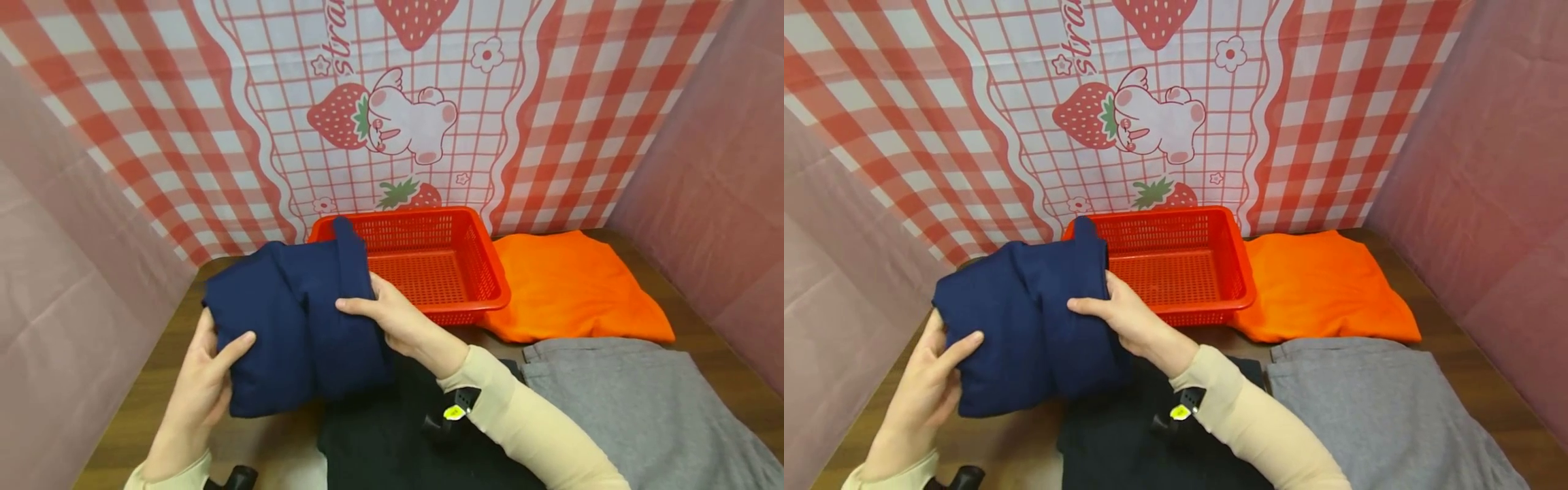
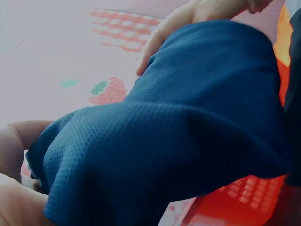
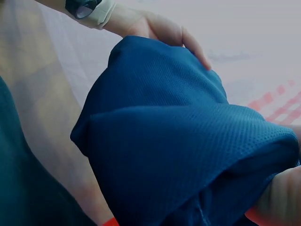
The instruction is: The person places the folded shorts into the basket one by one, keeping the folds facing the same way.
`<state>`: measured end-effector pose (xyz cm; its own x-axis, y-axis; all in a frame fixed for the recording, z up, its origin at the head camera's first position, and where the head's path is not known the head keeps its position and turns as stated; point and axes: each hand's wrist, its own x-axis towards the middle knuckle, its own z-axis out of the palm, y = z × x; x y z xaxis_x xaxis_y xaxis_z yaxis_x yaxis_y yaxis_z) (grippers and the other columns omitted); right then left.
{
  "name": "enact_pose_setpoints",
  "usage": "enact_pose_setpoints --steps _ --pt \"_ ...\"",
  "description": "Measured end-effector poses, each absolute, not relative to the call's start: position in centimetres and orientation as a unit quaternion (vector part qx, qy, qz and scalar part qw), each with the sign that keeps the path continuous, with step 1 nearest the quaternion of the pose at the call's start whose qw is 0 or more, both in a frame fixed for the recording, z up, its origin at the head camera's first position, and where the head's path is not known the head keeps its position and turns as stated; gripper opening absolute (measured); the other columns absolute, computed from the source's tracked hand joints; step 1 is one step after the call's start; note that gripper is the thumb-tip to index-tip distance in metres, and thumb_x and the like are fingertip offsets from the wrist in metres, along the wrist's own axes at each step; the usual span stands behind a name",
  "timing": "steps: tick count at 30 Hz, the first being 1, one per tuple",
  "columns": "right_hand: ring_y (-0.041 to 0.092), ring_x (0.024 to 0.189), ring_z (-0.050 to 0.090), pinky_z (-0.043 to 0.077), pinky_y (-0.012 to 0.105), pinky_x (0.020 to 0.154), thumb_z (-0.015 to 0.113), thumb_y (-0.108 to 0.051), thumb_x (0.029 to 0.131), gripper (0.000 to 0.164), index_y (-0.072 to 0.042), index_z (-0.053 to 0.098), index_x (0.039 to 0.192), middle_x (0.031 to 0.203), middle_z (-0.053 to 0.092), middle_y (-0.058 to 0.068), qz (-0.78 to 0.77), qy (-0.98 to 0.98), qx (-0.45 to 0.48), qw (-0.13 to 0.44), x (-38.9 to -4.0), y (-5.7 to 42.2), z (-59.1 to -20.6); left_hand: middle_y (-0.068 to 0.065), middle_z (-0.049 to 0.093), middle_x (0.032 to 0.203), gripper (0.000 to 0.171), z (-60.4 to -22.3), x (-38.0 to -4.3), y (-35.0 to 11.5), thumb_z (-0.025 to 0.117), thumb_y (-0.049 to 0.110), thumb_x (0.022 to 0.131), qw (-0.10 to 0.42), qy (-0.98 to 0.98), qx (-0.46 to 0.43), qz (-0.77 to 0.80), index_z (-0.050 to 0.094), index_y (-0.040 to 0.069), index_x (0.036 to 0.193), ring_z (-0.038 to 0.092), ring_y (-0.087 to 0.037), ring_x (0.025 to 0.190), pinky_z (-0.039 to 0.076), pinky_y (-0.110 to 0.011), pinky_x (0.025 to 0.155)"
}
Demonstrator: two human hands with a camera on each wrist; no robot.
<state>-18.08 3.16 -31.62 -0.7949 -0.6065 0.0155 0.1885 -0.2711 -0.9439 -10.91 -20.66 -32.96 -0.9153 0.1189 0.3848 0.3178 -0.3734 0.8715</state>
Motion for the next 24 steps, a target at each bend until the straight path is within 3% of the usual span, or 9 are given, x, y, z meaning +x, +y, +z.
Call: enact_pose_setpoints --steps 6,14,24 --pt "0.016 0.094 0.059 0.048 0.031 0.087 0.051 -0.008 0.089 0.044 -0.008 0.038 0.131 0.122 0.052 0.011 -0.792 0.550 -0.148 0.221 -18.5 3.7 -31.4 -0.005 0.035 0.135 0.061 -33.1 -12.1 -18.9 0.040 -0.011 0.089 0.069 -0.576 -0.145 -0.801 0.021 0.012 0.142 0.048 -0.010 0.111 0.045 -0.022 0.087" --pt "0.018 0.100 0.057 0.046 0.031 0.089 0.046 -0.005 0.091 0.048 -0.015 0.034 0.137 0.131 0.045 0.010 -0.811 0.528 -0.148 0.204 -18.9 4.7 -31.1 -0.004 0.048 0.123 0.055 -32.8 -13.5 -17.2 0.050 -0.009 0.086 0.071 -0.591 -0.089 -0.798 0.031 0.010 0.135 0.055 -0.012 0.103 0.049 -0.026 0.083" --pt "0.019 0.105 0.052 0.044 0.031 0.093 0.046 -0.004 0.091 0.052 -0.015 0.031 0.139 0.132 0.042 0.009 -0.822 0.523 -0.149 0.167 -19.5 5.4 -30.3 -0.006 0.042 0.131 0.059 -32.0 -15.0 -16.0 0.047 -0.010 0.087 0.100 -0.579 -0.085 -0.805 0.029 0.012 0.139 0.049 -0.014 0.111 0.046 -0.025 0.087"
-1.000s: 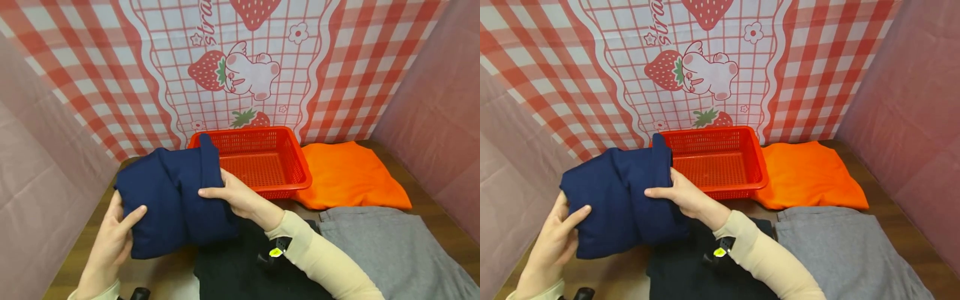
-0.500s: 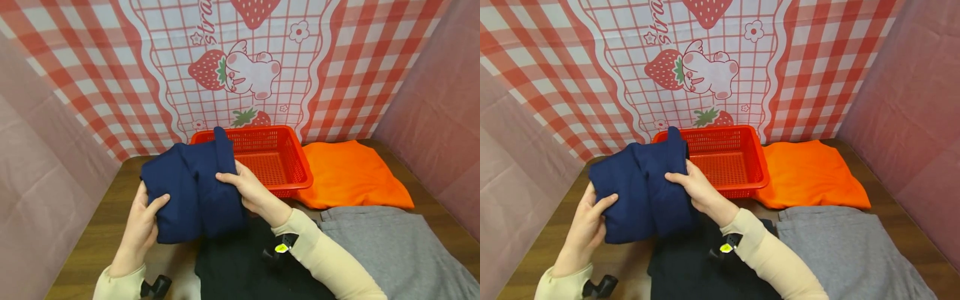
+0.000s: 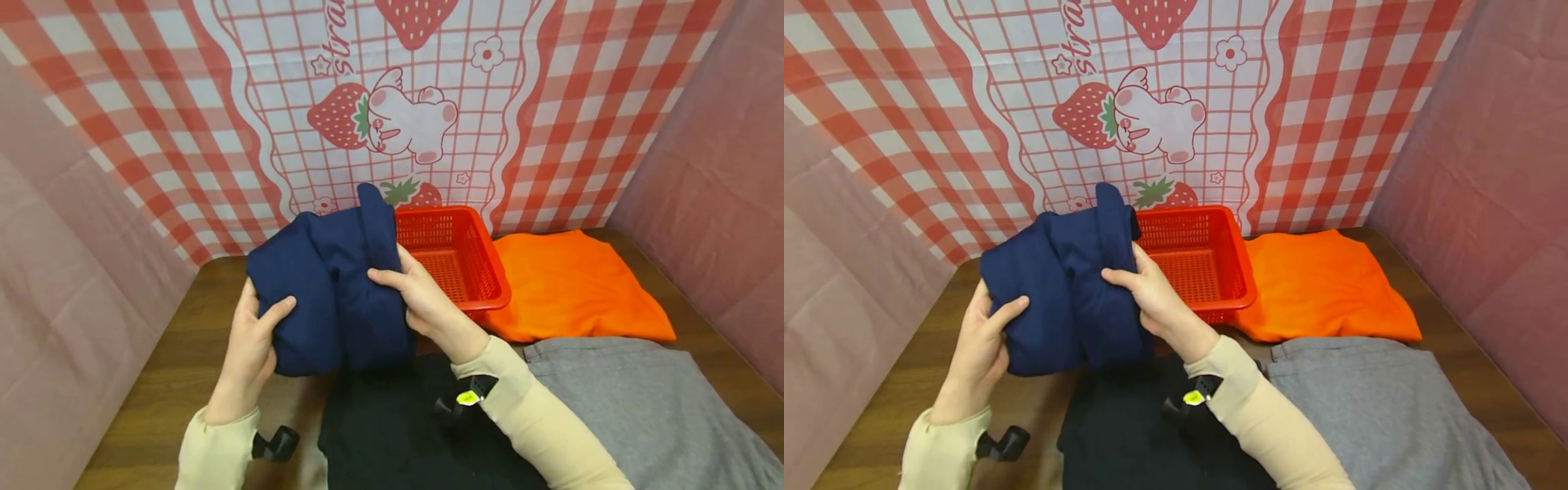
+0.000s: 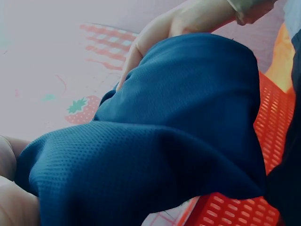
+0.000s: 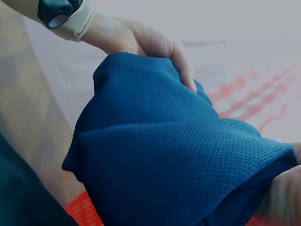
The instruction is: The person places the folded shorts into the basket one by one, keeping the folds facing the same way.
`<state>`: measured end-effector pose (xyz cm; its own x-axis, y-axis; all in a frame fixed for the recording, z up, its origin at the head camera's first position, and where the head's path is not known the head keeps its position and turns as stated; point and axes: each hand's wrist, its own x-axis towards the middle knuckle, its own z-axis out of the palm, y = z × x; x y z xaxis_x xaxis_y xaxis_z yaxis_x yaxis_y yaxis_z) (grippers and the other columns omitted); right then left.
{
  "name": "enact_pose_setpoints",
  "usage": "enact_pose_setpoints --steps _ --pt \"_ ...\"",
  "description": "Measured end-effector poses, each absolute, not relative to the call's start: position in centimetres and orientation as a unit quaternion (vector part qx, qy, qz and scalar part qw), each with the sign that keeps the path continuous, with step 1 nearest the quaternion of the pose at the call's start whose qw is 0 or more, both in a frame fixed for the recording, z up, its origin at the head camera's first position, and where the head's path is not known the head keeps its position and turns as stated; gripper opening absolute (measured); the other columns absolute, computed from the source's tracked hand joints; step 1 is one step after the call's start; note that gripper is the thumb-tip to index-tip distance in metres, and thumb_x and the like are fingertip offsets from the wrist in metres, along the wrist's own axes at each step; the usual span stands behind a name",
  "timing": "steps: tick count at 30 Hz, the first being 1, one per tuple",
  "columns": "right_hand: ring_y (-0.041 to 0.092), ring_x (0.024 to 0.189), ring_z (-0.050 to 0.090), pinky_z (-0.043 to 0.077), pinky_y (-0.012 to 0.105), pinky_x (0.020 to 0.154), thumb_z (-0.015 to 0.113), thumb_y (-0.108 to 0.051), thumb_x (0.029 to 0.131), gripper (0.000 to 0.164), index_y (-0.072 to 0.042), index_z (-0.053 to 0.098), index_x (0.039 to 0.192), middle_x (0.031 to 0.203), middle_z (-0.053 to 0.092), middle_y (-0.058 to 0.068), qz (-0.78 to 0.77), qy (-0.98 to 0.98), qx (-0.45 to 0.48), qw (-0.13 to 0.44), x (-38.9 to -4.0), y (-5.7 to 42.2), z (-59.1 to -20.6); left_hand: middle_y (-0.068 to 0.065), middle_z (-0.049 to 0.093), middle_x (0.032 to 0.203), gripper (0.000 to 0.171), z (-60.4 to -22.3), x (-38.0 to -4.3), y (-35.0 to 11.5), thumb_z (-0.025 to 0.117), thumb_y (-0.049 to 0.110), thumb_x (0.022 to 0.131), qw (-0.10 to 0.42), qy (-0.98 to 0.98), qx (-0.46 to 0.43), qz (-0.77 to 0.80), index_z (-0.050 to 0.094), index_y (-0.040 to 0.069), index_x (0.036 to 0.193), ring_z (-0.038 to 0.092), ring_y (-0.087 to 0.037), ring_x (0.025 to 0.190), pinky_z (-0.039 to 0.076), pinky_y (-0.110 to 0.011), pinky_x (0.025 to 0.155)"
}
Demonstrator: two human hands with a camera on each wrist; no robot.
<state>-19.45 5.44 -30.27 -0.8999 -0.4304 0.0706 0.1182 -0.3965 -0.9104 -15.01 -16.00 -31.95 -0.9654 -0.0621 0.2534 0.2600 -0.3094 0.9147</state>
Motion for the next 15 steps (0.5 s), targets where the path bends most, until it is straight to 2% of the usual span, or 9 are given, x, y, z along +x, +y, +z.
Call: enact_pose_setpoints --steps 7,15 --pt "0.018 0.103 0.054 0.046 0.028 0.089 0.044 -0.004 0.091 0.050 -0.013 0.031 0.139 0.130 0.044 0.008 -0.824 0.525 -0.153 0.148 -19.8 6.4 -29.8 -0.004 0.038 0.136 0.060 -31.6 -15.7 -16.0 0.044 -0.009 0.088 0.089 -0.582 -0.108 -0.801 0.026 0.014 0.141 0.048 -0.014 0.113 0.044 -0.024 0.090" --pt "0.015 0.090 0.061 0.050 0.028 0.082 0.045 -0.007 0.092 0.042 -0.007 0.037 0.133 0.114 0.054 0.005 -0.817 0.542 -0.135 0.142 -20.3 7.6 -29.6 -0.005 0.045 0.125 0.053 -31.9 -16.1 -15.6 0.044 -0.008 0.088 0.063 -0.575 -0.090 -0.811 0.030 0.011 0.135 0.056 -0.012 0.100 0.048 -0.025 0.083"
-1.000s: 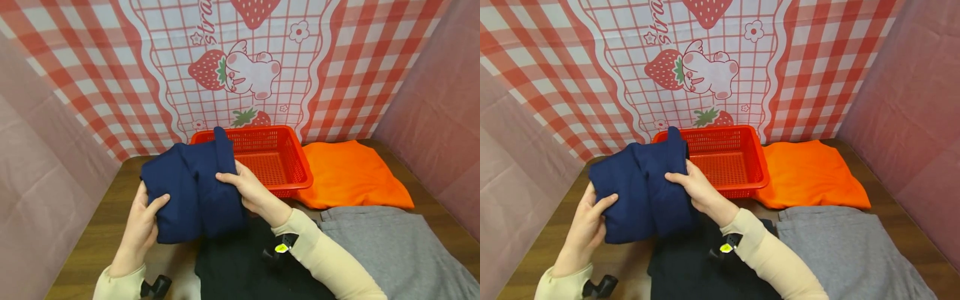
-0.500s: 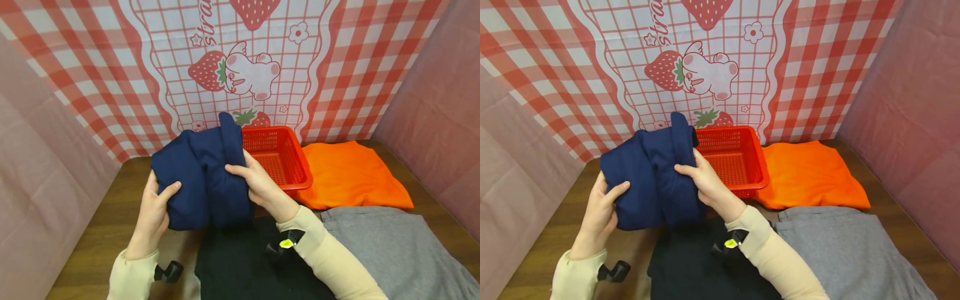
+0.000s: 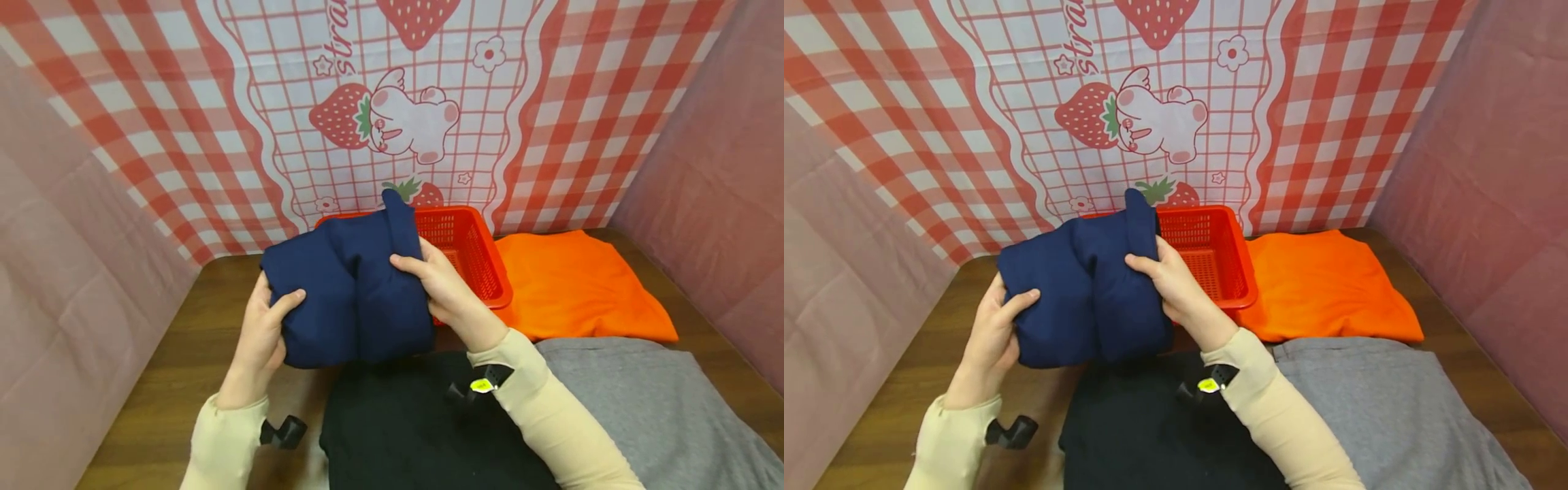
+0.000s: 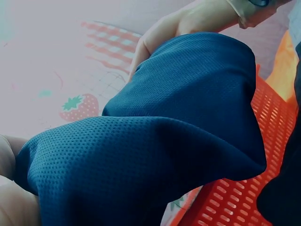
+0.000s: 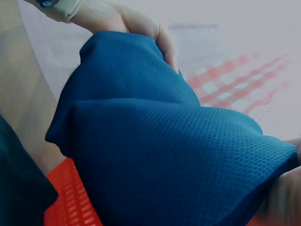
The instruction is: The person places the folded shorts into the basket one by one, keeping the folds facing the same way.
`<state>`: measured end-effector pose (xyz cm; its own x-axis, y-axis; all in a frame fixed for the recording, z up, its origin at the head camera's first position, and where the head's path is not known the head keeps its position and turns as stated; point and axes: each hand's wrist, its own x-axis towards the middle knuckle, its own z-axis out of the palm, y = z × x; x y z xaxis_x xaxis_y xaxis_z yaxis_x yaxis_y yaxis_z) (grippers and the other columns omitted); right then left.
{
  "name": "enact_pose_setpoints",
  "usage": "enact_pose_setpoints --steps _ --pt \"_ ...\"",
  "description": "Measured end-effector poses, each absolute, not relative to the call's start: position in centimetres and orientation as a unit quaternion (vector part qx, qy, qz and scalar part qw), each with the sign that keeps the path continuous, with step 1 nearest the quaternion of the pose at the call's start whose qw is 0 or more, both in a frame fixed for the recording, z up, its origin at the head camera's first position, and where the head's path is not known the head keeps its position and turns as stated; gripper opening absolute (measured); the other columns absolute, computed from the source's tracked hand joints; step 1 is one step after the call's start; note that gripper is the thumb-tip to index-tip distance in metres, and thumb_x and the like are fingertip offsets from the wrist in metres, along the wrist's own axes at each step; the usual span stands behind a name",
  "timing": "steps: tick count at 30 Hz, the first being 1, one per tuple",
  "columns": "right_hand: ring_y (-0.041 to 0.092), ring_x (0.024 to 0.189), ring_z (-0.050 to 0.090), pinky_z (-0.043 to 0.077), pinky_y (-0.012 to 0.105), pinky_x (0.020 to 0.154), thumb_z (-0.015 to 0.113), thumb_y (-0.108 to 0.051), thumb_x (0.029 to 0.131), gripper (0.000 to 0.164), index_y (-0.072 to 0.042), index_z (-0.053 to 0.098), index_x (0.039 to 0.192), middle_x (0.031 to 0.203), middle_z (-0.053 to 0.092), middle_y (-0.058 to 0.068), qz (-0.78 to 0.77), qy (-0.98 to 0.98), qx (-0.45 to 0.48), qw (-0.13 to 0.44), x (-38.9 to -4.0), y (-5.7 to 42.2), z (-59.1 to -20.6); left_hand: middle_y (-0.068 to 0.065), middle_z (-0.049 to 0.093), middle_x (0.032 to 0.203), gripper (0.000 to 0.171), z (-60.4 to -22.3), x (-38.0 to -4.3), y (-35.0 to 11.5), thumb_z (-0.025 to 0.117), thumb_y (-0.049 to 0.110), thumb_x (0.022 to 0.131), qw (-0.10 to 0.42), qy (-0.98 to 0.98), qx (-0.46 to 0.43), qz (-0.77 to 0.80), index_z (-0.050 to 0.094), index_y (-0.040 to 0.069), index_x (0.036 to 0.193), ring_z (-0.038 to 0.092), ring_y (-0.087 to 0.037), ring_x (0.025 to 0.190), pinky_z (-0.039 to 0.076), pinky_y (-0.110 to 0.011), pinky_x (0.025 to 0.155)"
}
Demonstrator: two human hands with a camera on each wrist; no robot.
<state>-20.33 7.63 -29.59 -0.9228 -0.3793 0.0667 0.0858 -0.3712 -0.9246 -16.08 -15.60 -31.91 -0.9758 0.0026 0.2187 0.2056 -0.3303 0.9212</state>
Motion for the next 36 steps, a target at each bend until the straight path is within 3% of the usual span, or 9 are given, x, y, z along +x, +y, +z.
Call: enact_pose_setpoints --steps 9,17,24,36 --pt "0.016 0.086 0.062 0.051 0.029 0.080 0.048 -0.009 0.091 0.033 -0.006 0.044 0.124 0.106 0.060 0.003 -0.822 0.538 -0.109 0.153 -20.6 8.9 -29.7 -0.004 0.046 0.124 0.052 -32.2 -16.6 -15.5 0.043 -0.007 0.089 0.039 -0.569 -0.102 -0.815 0.030 0.009 0.137 0.056 -0.012 0.100 0.048 -0.024 0.083" --pt "0.018 0.089 0.061 0.050 0.031 0.082 0.049 -0.012 0.092 0.037 -0.005 0.042 0.128 0.109 0.059 0.004 -0.807 0.560 -0.097 0.158 -21.0 10.5 -29.8 -0.001 0.050 0.119 0.050 -32.4 -16.9 -15.6 0.042 -0.007 0.089 0.021 -0.561 -0.097 -0.822 0.032 0.008 0.136 0.057 -0.011 0.096 0.048 -0.024 0.082" --pt "0.017 0.089 0.060 0.051 0.030 0.082 0.049 -0.014 0.093 0.039 -0.005 0.041 0.129 0.109 0.058 0.004 -0.805 0.566 -0.080 0.158 -21.4 11.8 -29.7 -0.003 0.046 0.127 0.052 -31.9 -17.3 -15.3 0.041 -0.004 0.090 0.000 -0.561 -0.096 -0.822 0.029 0.009 0.139 0.056 -0.012 0.100 0.047 -0.024 0.086" --pt "0.015 0.081 0.063 0.052 0.027 0.077 0.051 -0.014 0.092 0.028 -0.007 0.047 0.119 0.098 0.063 0.000 -0.799 0.579 -0.068 0.148 -22.3 13.7 -29.4 -0.003 0.046 0.125 0.051 -31.5 -18.8 -14.5 0.041 -0.003 0.090 -0.022 -0.565 -0.110 -0.817 0.029 0.008 0.138 0.055 -0.013 0.099 0.047 -0.024 0.085"
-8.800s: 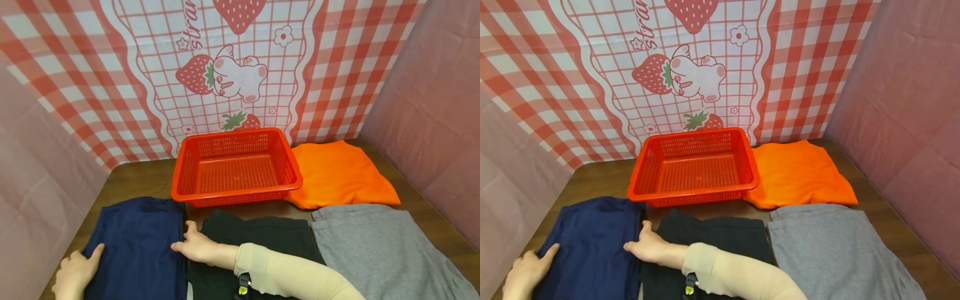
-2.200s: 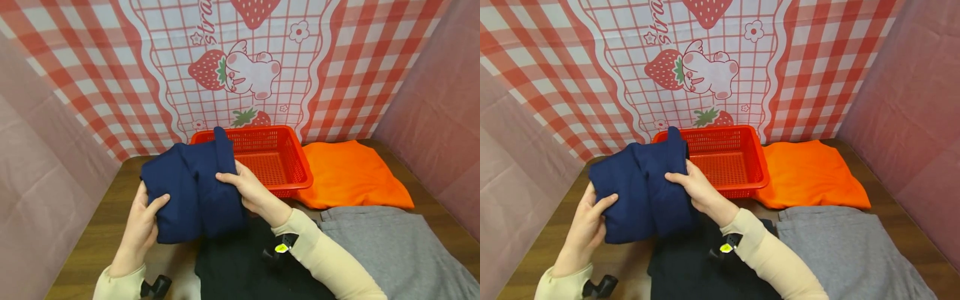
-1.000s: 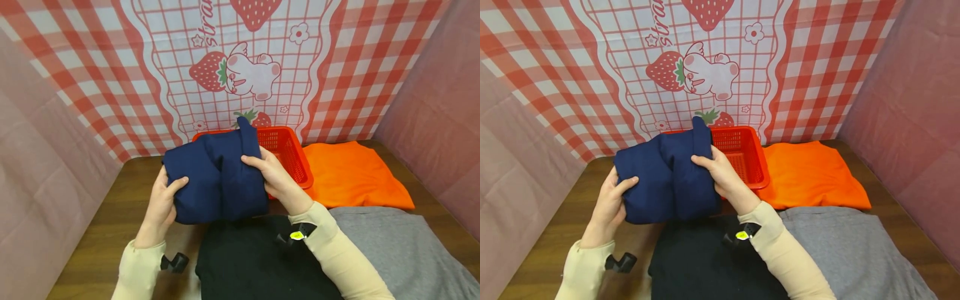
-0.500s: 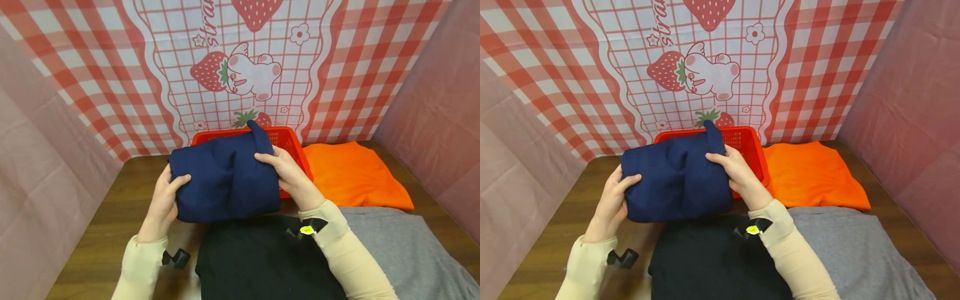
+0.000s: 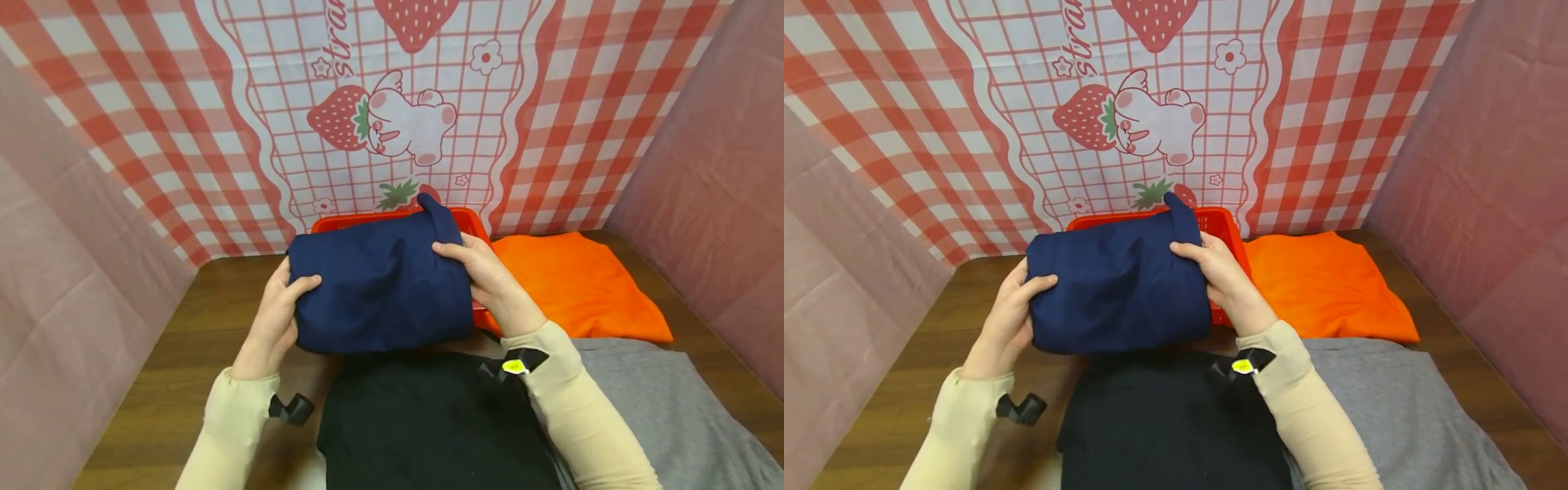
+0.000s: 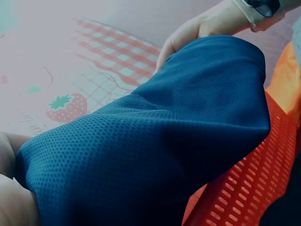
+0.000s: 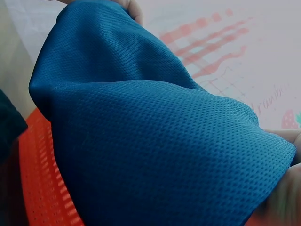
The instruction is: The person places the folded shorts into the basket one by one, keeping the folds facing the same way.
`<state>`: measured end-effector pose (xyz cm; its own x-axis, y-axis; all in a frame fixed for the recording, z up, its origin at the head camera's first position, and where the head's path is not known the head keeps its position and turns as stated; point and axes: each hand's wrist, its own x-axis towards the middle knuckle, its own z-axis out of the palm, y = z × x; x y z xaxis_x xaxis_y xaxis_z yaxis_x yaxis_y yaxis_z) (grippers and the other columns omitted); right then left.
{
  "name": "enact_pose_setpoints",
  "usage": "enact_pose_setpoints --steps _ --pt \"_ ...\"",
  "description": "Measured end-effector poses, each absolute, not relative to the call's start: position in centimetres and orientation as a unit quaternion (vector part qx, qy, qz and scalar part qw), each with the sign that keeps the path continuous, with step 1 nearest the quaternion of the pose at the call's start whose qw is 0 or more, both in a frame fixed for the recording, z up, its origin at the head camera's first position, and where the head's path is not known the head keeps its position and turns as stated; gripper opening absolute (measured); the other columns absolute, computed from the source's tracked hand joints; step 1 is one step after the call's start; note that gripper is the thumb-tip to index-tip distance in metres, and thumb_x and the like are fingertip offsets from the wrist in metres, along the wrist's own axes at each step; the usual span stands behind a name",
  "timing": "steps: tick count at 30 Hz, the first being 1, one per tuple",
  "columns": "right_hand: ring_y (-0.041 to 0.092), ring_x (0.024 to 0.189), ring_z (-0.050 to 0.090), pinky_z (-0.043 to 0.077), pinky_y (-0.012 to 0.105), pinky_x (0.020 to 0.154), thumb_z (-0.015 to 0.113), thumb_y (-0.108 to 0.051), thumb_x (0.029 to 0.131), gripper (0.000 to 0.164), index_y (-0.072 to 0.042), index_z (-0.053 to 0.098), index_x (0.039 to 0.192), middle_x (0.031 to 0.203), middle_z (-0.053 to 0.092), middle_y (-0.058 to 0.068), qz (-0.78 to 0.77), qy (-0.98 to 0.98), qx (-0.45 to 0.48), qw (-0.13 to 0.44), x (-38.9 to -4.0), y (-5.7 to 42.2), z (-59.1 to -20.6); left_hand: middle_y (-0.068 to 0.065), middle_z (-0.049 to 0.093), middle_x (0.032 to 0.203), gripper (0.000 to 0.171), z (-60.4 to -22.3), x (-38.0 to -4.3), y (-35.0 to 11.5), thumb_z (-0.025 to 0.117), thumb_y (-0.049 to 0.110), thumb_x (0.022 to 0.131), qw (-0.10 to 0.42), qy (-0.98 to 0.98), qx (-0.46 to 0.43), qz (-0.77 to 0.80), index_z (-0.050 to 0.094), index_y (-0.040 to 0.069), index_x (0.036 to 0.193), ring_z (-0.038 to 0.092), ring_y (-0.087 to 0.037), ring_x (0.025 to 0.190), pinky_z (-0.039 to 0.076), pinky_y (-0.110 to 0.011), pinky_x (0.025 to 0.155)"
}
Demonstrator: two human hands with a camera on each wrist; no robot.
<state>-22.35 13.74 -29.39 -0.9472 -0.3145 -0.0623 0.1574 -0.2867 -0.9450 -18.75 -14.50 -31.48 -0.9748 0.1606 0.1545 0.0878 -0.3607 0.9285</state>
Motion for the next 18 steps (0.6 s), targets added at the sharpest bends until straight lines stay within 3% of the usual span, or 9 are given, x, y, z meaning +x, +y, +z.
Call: enact_pose_setpoints --steps 10,18 --pt "0.014 0.078 0.063 0.052 0.025 0.074 0.052 -0.015 0.092 0.023 -0.009 0.051 0.113 0.095 0.064 0.000 -0.789 0.594 -0.054 0.144 -23.3 14.5 -29.1 -0.006 0.040 0.133 0.056 -30.8 -19.9 -14.2 0.045 -0.001 0.089 0.049 0.578 0.090 0.809 0.026 0.010 0.141 0.050 -0.015 0.106 0.045 -0.023 0.087" --pt "0.014 0.076 0.063 0.052 0.025 0.072 0.052 -0.013 0.091 0.022 -0.006 0.050 0.111 0.090 0.065 0.000 -0.794 0.589 -0.056 0.139 -24.4 14.6 -28.5 -0.005 0.041 0.131 0.056 -30.0 -21.1 -14.0 0.045 0.000 0.089 0.051 0.582 0.091 0.806 0.027 0.012 0.141 0.050 -0.015 0.104 0.046 -0.023 0.084"
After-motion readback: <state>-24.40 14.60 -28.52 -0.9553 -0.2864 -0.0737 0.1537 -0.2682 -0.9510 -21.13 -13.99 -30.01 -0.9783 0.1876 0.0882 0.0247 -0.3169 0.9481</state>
